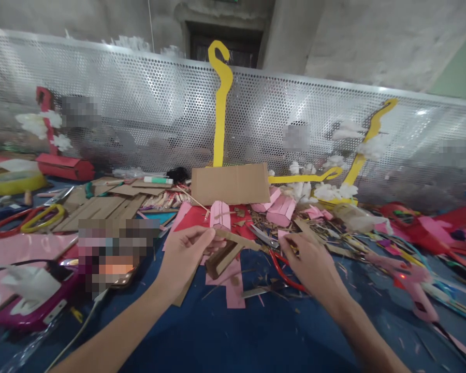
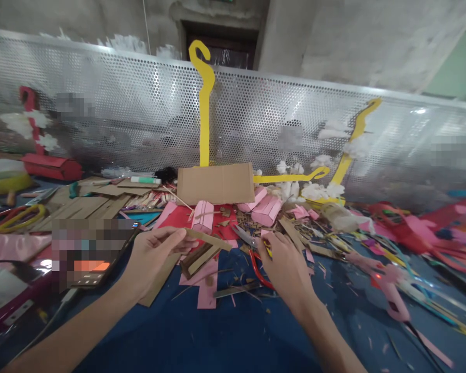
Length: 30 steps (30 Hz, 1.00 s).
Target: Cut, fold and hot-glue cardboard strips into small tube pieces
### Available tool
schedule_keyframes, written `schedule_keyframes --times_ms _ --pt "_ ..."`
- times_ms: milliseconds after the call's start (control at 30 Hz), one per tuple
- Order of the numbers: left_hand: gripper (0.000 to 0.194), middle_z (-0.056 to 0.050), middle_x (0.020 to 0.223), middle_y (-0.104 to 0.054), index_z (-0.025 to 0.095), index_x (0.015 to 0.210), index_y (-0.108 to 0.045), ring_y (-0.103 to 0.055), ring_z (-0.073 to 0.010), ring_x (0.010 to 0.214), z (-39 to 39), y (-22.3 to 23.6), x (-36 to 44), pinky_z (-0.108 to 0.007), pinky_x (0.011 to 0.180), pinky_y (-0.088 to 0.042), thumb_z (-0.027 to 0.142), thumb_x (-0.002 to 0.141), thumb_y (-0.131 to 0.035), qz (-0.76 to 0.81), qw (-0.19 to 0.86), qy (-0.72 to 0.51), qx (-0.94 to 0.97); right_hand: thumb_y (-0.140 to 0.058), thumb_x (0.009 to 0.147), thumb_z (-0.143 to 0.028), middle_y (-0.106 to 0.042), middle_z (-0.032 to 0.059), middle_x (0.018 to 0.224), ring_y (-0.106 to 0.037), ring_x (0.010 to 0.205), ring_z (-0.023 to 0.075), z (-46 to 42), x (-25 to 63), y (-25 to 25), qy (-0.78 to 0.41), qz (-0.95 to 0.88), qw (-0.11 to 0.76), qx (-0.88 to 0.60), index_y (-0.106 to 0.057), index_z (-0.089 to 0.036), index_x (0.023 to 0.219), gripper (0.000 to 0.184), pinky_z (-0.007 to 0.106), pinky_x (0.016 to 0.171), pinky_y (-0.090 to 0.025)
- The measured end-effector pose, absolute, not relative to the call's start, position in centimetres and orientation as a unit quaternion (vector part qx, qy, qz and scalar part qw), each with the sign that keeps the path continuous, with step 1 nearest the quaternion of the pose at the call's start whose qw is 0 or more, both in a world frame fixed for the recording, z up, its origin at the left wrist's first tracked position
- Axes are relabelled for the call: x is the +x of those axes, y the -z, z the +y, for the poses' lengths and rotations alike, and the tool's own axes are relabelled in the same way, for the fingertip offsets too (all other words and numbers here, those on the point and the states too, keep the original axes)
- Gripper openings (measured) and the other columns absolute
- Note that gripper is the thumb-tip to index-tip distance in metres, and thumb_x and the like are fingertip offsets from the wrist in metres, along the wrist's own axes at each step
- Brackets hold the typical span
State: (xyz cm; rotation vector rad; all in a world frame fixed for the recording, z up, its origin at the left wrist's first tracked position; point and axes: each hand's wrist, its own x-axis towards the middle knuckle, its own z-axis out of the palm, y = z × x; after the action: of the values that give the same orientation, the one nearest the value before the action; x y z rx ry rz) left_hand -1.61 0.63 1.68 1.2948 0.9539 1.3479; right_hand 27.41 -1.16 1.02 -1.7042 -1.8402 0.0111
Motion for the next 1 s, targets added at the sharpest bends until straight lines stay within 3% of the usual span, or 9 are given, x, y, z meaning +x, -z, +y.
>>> schedule_keyframes --times_ms 67,133,267,333,400,500,633,767,1000 --pt "0.022 -0.007 0.085 -0.084 0.019 0.09 -0.081 -0.08 -0.0237 0.077 0.5 -1.5 -1.6 -0.038 0.078 -0.066 0.038 0.092 -0.072 0.394 0.484 -0.548 0.557 -0.047 0.105 -0.044 -0.077 0.0107 0.11 -0.072 0.103 0.0266 -1.9 25.9 -1.7 -0.063 -0.719 0.334 -0.606 -0.07 -0.022 0.117 0.034 0.038 0.091 -0.055" --pt "0.024 -0.007 0.087 -0.083 0.019 0.094 -0.081 -0.079 -0.023 0.079 0.4 -1.4 -1.6 -0.036 0.078 -0.064 0.039 0.096 -0.067 0.392 0.455 -0.532 0.597 -0.054 0.103 -0.044 -0.078 0.0074 0.112 -0.074 0.1 0.0225 -2.6 24.3 -2.0 -0.204 -0.733 0.38 -0.526 -0.065 -0.024 0.13 0.035 0.033 0.087 -0.058" --pt "0.029 -0.008 0.096 -0.081 0.02 0.104 -0.079 -0.077 -0.0246 0.087 0.1 -1.3 -1.6 -0.035 0.078 -0.061 0.042 0.1 -0.059 0.403 0.379 -0.47 0.687 -0.061 0.099 -0.039 -0.077 0.0048 0.093 -0.073 0.083 0.0199 -3.0 22.6 -1.6 -0.3 -0.713 0.409 -0.484 -0.072 -0.021 0.107 0.023 0.03 0.074 -0.058" --pt "0.032 -0.01 0.112 -0.079 0.023 0.117 -0.074 -0.074 -0.0292 0.101 0.1 -0.9 -1.7 -0.04 0.084 -0.06 0.044 0.094 -0.068 0.407 0.326 -0.443 0.729 -0.061 0.098 -0.041 -0.074 0.004 0.084 -0.07 0.074 0.0188 -2.6 22.9 -1.3 -0.294 -0.689 0.433 -0.502 -0.072 -0.019 0.102 0.025 0.03 0.069 -0.057" --pt "0.054 -0.013 0.128 -0.072 0.024 0.125 -0.068 -0.068 -0.036 0.115 0.3 -0.1 -1.7 -0.046 0.09 -0.058 0.046 0.078 -0.083 0.401 0.261 -0.421 0.77 -0.064 0.096 -0.045 -0.072 0.0036 0.081 -0.068 0.071 0.0183 -2.1 23.8 -1.3 -0.277 -0.652 0.477 -0.52 -0.069 -0.018 0.104 0.028 0.03 0.068 -0.056" --pt "0.053 -0.014 0.124 -0.07 0.023 0.117 -0.068 -0.065 -0.0402 0.117 0.7 1.1 -1.8 -0.052 0.093 -0.055 0.047 0.073 -0.086 0.419 0.199 -0.39 0.795 -0.067 0.093 -0.051 -0.068 0.0017 0.075 -0.065 0.067 0.0173 -1.6 25.0 -1.6 -0.27 -0.618 0.519 -0.524 -0.067 -0.018 0.103 0.035 0.029 0.066 -0.054" --pt "0.042 -0.011 0.108 -0.073 0.025 0.119 -0.064 -0.07 -0.0351 0.104 1.3 1.4 -1.9 -0.046 0.086 -0.057 0.036 0.081 -0.079 0.419 0.234 -0.404 0.779 -0.068 0.092 -0.053 -0.064 0.0006 0.072 -0.061 0.065 0.0159 -1.7 25.2 -1.9 -0.282 -0.612 0.53 -0.515 -0.067 -0.018 0.1 0.036 0.027 0.062 -0.051" --pt "0.034 -0.009 0.108 -0.074 0.023 0.122 -0.061 -0.073 -0.0252 0.091 1.1 0.1 -1.9 -0.038 0.077 -0.059 0.025 0.089 -0.066 0.39 0.331 -0.412 0.754 -0.068 0.094 -0.047 -0.069 0.0027 0.082 -0.062 0.068 0.0149 -2.3 24.3 -1.9 -0.29 -0.621 0.53 -0.5 -0.067 -0.019 0.103 0.03 0.027 0.064 -0.052" --pt "0.035 -0.009 0.107 -0.076 0.025 0.127 -0.066 -0.073 -0.0247 0.093 0.2 -0.5 -1.8 -0.032 0.071 -0.062 0.035 0.094 -0.066 0.359 0.366 -0.42 0.749 -0.068 0.094 -0.039 -0.076 0.0043 0.086 -0.071 0.079 0.0191 -3.5 23.4 -1.9 -0.285 -0.676 0.472 -0.489 -0.071 -0.021 0.099 0.018 0.029 0.068 -0.056"
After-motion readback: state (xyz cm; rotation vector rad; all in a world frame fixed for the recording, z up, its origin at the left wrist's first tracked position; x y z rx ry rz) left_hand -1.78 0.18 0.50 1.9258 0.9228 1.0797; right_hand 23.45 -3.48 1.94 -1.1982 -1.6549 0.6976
